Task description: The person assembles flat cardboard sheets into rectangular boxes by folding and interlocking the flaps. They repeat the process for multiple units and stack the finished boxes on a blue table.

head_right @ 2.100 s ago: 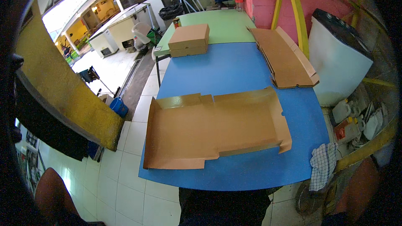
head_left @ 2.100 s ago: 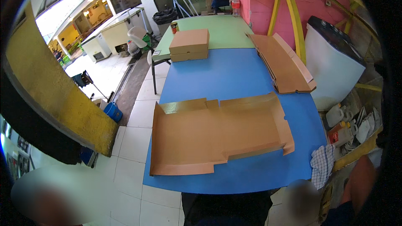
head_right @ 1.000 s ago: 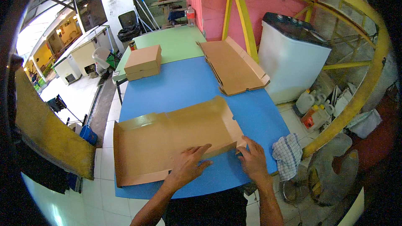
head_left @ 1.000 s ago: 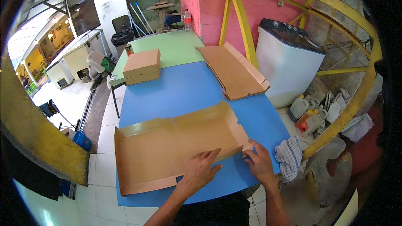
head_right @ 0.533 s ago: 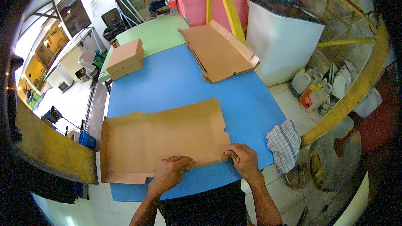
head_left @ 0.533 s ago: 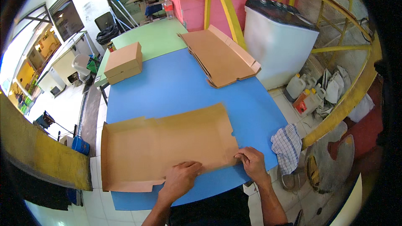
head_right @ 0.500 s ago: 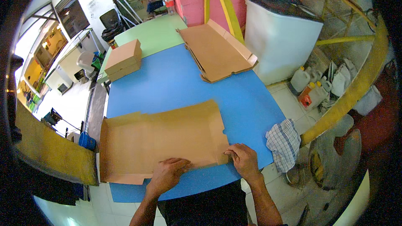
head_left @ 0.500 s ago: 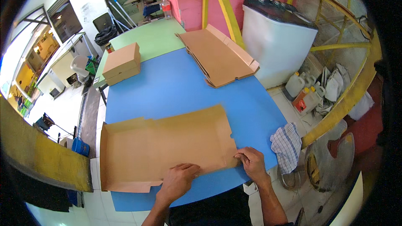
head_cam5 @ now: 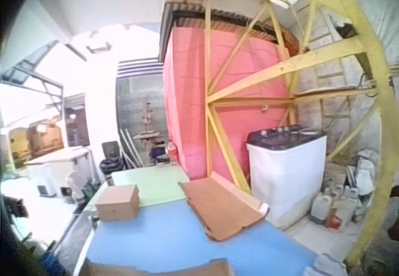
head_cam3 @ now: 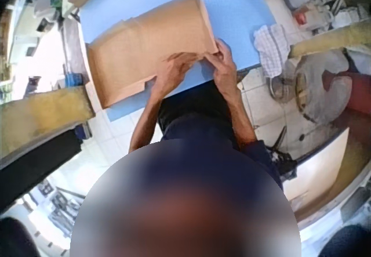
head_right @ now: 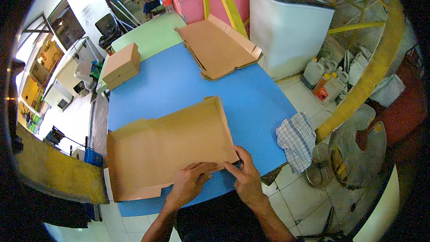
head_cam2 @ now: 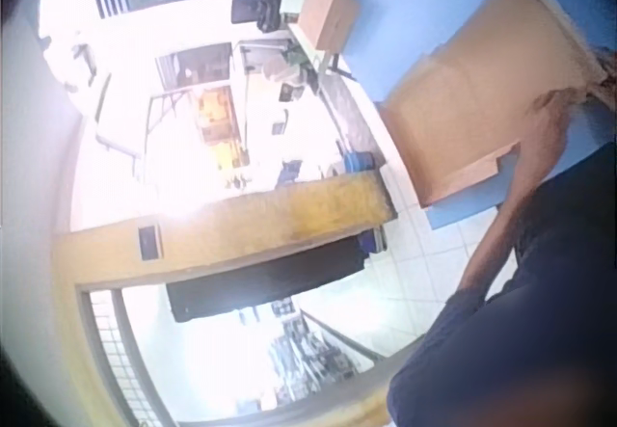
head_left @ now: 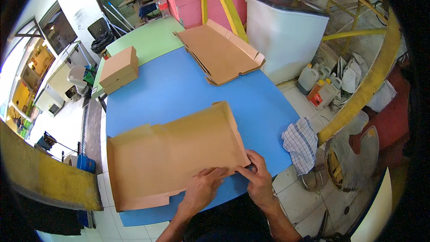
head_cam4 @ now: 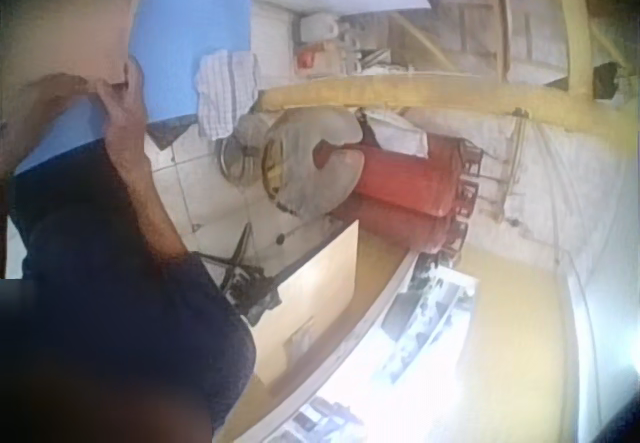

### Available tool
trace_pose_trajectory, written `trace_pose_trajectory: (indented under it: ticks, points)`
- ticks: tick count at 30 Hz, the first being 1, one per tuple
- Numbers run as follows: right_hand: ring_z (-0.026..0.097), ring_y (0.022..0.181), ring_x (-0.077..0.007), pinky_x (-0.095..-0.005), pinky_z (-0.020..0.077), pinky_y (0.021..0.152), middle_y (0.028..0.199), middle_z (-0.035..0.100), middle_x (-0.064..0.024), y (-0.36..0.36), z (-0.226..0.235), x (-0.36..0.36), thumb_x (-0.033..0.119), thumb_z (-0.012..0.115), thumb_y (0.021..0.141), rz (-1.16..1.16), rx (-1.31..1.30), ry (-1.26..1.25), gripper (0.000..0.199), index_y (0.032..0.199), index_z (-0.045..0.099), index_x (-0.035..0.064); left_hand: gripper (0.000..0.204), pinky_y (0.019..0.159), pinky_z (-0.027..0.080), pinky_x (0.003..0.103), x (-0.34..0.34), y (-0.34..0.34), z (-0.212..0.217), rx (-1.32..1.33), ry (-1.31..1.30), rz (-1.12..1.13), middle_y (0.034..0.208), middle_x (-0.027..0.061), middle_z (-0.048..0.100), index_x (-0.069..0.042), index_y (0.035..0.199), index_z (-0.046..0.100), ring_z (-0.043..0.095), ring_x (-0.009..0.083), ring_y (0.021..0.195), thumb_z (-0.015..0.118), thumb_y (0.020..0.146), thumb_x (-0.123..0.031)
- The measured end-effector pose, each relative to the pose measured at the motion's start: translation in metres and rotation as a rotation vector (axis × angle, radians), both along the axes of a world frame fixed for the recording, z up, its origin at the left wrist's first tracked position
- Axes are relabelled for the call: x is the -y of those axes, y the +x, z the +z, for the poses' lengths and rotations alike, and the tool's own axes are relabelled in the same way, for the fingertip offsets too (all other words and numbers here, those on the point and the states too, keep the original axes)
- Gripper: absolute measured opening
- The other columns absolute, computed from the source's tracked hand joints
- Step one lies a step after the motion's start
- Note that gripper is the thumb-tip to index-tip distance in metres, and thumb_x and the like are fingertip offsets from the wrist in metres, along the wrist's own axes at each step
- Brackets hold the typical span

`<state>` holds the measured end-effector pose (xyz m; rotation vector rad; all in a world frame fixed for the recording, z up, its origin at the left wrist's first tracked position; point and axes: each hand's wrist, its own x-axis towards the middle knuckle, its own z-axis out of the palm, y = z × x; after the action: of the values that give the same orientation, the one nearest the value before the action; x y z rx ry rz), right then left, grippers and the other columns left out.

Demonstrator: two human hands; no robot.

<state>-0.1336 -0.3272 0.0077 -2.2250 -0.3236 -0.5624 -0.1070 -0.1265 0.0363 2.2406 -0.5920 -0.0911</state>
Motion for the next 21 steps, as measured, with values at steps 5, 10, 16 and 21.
trace_pose_trajectory:
  ticks: [5,10,16,21]
  points:
    - [0.061,0.108,-0.0352,-0.0371,0.0568,0.085,0.144,0.035,-0.026,0.003,0.002,0.005,-0.015,0.053,0.084,-0.133,-0.019,0.071,0.057,0.139,0.046,-0.0024,0.02,0.089,0.052,0.045,0.035,0.03,-0.008,-0.031,0.047,-0.143,0.11,0.0147,0.071,-0.005,0.105,0.071,0.066,0.0348,0.103,0.061,0.094,-0.018]
    - [0.059,0.113,-0.0385,-0.0435,0.0502,0.093,0.132,0.049,-0.028,-0.009,-0.001,0.009,0.01,0.072,0.084,-0.195,-0.536,0.365,0.07,0.143,0.037,-0.0038,0.019,0.07,0.053,0.047,0.052,0.052,-0.009,-0.035,-0.035,-0.149,0.082,0.018,0.07,-0.004,0.093,0.072,0.068,0.0359,0.075,0.063,0.092,-0.021]
    - [0.062,0.107,-0.0434,-0.0483,0.0501,0.09,0.114,0.061,-0.0279,0.004,-0.014,-0.011,0.027,0.081,0.082,-0.26,-0.448,0.429,0.076,0.136,0.04,-0.0062,0.026,0.06,0.05,0.038,0.06,0.088,0.003,-0.444,0.215,-0.356,0.071,0.016,0.065,-0.001,0.091,0.072,0.063,0.0204,0.061,0.067,0.09,-0.027]
    - [0.068,0.089,-0.0348,-0.0419,0.0562,0.076,0.106,0.065,-0.0221,0.004,-0.013,-0.003,0.017,0.078,0.084,-0.239,-0.455,0.545,0.058,0.131,0.048,0.0005,0.025,0.063,0.05,0.035,0.074,0.105,-0.006,-0.492,0.077,-0.422,0.073,0.0081,0.067,0.002,0.088,0.07,0.06,0.0145,0.068,0.069,0.091,-0.023]
